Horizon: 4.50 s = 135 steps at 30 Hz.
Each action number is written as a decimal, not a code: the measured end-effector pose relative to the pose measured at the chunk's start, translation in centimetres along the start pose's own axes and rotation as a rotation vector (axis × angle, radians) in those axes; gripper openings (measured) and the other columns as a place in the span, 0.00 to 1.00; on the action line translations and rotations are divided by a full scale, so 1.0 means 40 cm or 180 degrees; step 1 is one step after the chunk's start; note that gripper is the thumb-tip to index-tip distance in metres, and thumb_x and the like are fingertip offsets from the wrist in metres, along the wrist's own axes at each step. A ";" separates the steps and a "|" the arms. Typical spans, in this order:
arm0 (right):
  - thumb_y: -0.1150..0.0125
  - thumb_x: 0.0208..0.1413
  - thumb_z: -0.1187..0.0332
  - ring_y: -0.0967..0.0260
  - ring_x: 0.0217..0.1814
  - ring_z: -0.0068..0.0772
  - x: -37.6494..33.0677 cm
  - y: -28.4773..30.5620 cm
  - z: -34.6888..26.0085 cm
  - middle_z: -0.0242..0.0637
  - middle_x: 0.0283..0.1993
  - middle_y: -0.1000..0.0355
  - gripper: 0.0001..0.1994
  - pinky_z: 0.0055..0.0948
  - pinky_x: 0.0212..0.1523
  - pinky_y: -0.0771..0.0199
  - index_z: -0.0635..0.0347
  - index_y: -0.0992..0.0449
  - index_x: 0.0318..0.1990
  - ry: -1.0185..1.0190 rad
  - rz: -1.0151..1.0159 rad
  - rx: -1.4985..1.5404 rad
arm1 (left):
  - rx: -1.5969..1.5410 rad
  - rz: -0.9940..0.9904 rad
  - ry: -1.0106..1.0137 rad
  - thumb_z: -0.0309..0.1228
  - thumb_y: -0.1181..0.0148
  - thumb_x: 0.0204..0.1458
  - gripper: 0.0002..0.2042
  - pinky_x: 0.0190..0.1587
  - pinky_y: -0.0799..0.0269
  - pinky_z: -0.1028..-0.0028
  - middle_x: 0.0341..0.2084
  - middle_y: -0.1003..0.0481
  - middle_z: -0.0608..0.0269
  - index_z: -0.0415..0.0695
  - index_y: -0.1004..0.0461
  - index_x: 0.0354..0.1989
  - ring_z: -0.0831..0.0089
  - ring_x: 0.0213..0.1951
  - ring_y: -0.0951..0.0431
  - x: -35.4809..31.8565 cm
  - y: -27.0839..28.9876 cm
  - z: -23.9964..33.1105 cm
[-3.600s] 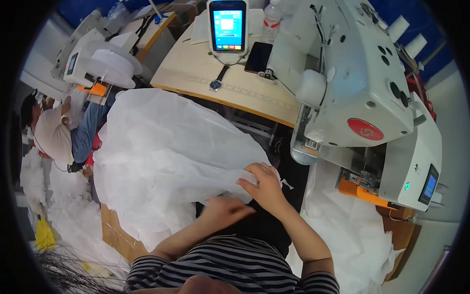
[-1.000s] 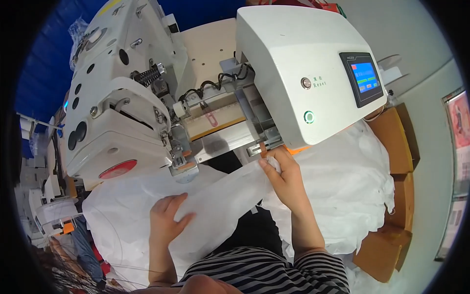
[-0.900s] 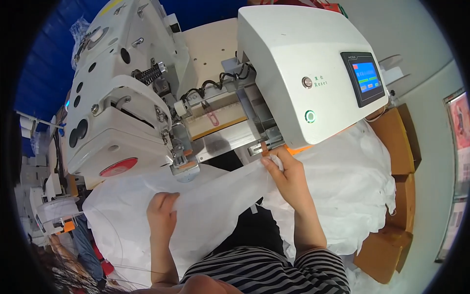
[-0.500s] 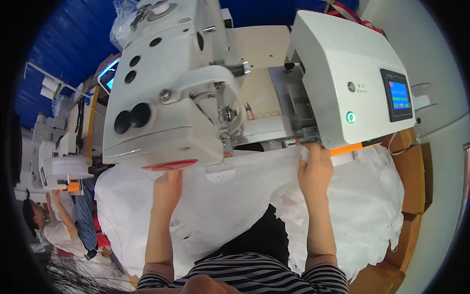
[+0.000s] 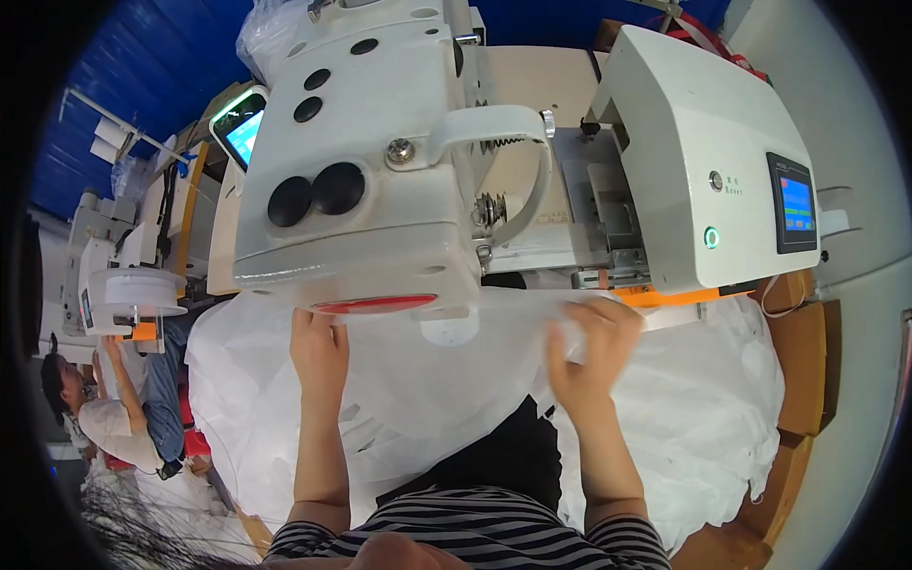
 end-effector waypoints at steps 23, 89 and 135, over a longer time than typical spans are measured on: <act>0.42 0.50 0.75 0.33 0.32 0.42 0.011 -0.193 -0.054 0.41 0.32 0.33 0.07 0.34 0.30 0.34 0.62 0.32 0.36 -0.0017 -0.1151 0.0409 | -0.0412 0.0807 0.0376 0.19 0.52 0.48 0.08 0.34 0.34 0.69 0.32 0.28 0.57 0.37 0.28 0.35 0.63 0.31 0.29 -0.056 0.096 -0.183; 0.38 0.49 0.71 0.37 0.28 0.28 -0.035 -0.104 0.091 0.30 0.24 0.37 0.06 0.34 0.37 0.30 0.60 0.27 0.34 -0.0733 -0.1226 0.1642 | -0.1919 -0.0274 0.0472 0.17 0.50 0.49 0.08 0.40 0.36 0.81 0.30 0.28 0.63 0.35 0.28 0.36 0.76 0.33 0.31 -0.014 -0.022 -0.099; 0.52 0.50 0.82 0.30 0.48 0.46 -0.129 -0.122 0.318 0.49 0.48 0.29 0.17 0.32 0.48 0.32 0.69 0.30 0.49 -0.0556 -0.1103 -0.0395 | -0.2767 0.0214 0.3314 0.32 0.47 0.57 0.09 0.23 0.36 0.65 0.22 0.33 0.66 0.41 0.36 0.39 0.74 0.22 0.32 -0.378 -0.182 -0.291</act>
Point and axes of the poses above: each hand's wrist, its own x-axis towards the middle knuckle, its own y-axis out of the back of the hand, z = x × y, the point moved 10 cm from there along x, towards the middle knuckle
